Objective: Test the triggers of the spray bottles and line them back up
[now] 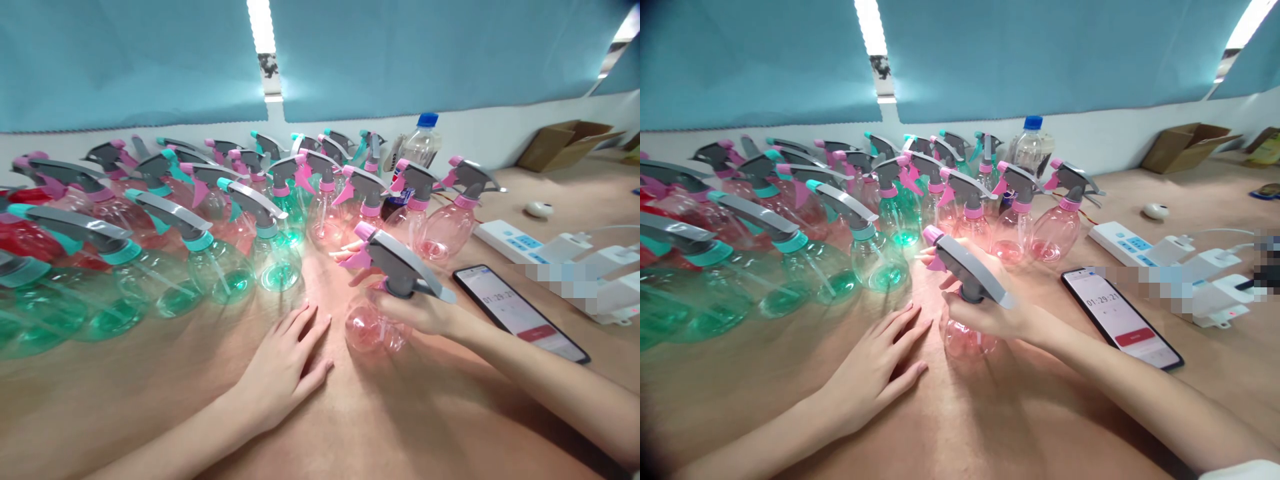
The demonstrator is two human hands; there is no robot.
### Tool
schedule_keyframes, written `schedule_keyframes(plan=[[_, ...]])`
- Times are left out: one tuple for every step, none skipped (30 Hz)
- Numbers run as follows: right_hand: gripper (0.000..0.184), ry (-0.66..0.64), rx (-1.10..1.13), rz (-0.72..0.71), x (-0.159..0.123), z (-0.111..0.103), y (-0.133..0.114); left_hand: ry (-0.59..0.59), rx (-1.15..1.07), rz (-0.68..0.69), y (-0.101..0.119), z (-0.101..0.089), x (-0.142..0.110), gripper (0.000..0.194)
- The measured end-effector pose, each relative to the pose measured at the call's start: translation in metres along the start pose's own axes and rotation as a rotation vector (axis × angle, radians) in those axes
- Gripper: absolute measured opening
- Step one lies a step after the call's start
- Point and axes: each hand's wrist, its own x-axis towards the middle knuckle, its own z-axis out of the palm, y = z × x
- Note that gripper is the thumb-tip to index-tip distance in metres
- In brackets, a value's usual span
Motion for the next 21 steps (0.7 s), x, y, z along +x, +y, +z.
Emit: schedule_keyframes(plan=[[0.05,0.001,-0.001,0.0,-0.0004,0.0,0.0002,0.003,-0.004,-0.002,0.0,0.0001,0.0,0.052],[0.05,0.001,-0.001,-0.002,-0.0008,-0.0001,0.0005,0.006,-0.007,-0.003,0.0001,0.0002,0.0001,0.052],[0.049,0.002,-0.002,-0.002,-0.0012,-0.0001,0.0009,0.006,-0.008,-0.004,0.0002,0.0003,0.0002,0.051],[0.048,-0.002,-0.005,0.0,-0.0017,-0.0002,0.0013,0.004,-0.008,-0.005,0.0002,0.0004,0.0004,0.051],[0.046,-0.005,-0.01,0.006,-0.0021,-0.0003,0.0016,0.001,-0.006,-0.005,0.0003,0.0004,0.0005,0.051],[0.044,-0.005,-0.016,0.014,-0.0024,-0.0005,0.0018,0.0,-0.003,-0.005,0.0003,0.0004,0.0006,0.052],[0.042,-0.002,-0.021,0.02,-0.0026,-0.0006,0.0018,-0.001,-0.001,-0.005,0.0003,0.0004,0.0007,0.052],[0.04,0.0,-0.025,0.027,-0.0027,-0.0007,0.0016,0.0,0.0,-0.005,0.0004,0.0004,0.0008,0.052],[0.039,0.0,-0.029,0.031,-0.0026,-0.0008,0.0013,0.002,-0.001,-0.006,0.0004,0.0003,0.0009,0.051],[0.039,-0.001,-0.032,0.035,-0.0024,-0.0009,0.0007,0.005,-0.004,-0.006,0.0005,0.0002,0.0009,0.051],[0.039,-0.004,-0.034,0.039,-0.0021,-0.0011,0.0001,0.006,-0.008,-0.008,0.0006,0.0,0.0009,0.051],[0.04,-0.012,-0.031,0.042,-0.0016,-0.0013,-0.0006,0.006,-0.011,-0.008,0.0007,-0.0003,0.0009,0.05],[0.041,-0.024,-0.025,0.045,-0.0011,-0.0015,-0.0011,0.004,-0.013,-0.009,0.0008,-0.0006,0.0009,0.05],[0.041,-0.038,-0.016,0.045,-0.0006,-0.0017,-0.0014,0.001,-0.013,-0.008,0.001,-0.001,0.0009,0.051],[0.04,-0.053,-0.006,0.04,-0.0001,-0.0019,-0.0014,-0.002,-0.011,-0.009,0.0011,-0.0014,0.0008,0.051],[0.038,-0.067,0.0,0.031,0.0003,-0.0021,-0.0011,-0.005,-0.008,-0.009,0.0012,-0.0018,0.0008,0.051],[0.036,-0.074,0.002,0.023,0.0005,-0.0022,-0.0006,-0.007,-0.005,-0.008,0.0012,-0.0021,0.0007,0.052],[0.033,-0.077,0.0,0.019,0.0006,-0.0024,0.0001,-0.009,-0.002,-0.007,0.0013,-0.0023,0.0007,0.052],[0.029,-0.076,-0.004,0.017,0.0006,-0.0025,0.0008,-0.008,0.0,-0.007,0.0013,-0.0024,0.0007,0.051],[0.024,-0.073,-0.005,0.014,0.0004,-0.0025,0.0015,-0.007,0.002,-0.006,0.0013,-0.0023,0.0008,0.051],[0.019,-0.069,-0.001,0.009,0.0003,-0.0026,0.0021,-0.007,0.002,-0.005,0.0013,-0.0022,0.0009,0.051]])
